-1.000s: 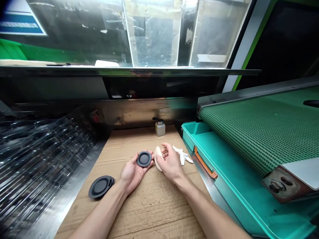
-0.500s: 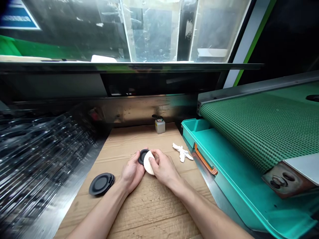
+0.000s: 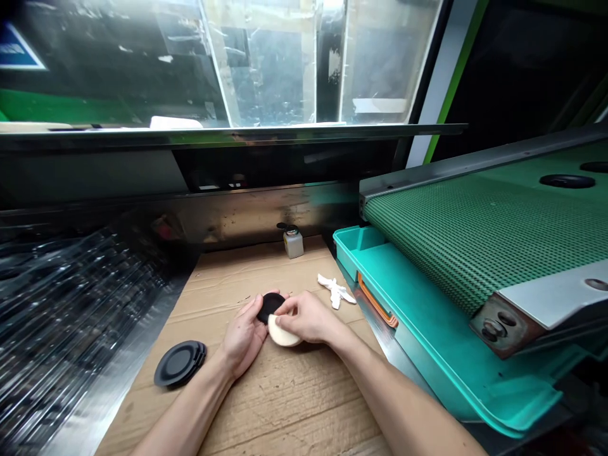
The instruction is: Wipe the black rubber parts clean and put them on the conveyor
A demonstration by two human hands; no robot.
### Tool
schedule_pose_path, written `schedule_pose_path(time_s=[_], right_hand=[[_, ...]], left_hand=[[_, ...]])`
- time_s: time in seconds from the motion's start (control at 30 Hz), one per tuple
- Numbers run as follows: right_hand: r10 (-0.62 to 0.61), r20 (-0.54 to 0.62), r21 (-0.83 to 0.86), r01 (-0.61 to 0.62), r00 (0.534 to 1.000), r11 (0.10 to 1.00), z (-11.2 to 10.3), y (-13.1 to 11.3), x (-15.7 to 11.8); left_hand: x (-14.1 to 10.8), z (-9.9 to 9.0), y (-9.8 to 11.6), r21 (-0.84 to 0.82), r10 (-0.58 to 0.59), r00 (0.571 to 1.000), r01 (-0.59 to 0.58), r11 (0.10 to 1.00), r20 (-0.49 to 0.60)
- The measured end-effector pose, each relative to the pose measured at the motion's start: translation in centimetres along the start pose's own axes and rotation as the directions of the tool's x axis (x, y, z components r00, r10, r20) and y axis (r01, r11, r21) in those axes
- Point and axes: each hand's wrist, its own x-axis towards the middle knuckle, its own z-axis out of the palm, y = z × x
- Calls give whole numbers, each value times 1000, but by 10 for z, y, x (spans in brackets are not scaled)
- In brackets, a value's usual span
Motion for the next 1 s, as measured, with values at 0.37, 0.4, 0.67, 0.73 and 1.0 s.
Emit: schedule_pose_path(time_s=[0.37,0.4,0.67,0.73,1.0], right_hand=[[-289,-361,-612,8,886,790,31,-9,5],[-291,-363,-622,3,885,783,32,-9,7],[-268,-337,-611,7,902,791,34,-10,7],[-300,-241,-556,122,923,822,29,-9,3],[-245,-218,-292,177,945,940,8,-3,-1]], left_hand=[[6,-2,1,-15,-15,997,14,1000,-77],[7,-3,1,-17,-4,996,3,1000,-90],[10,-5,-2,-33,7,993,-11,999,-120],[10,-6,-1,-51,3,995,-9,999,-100],[6,0,1,-14,-13,998,12,1000,-59]])
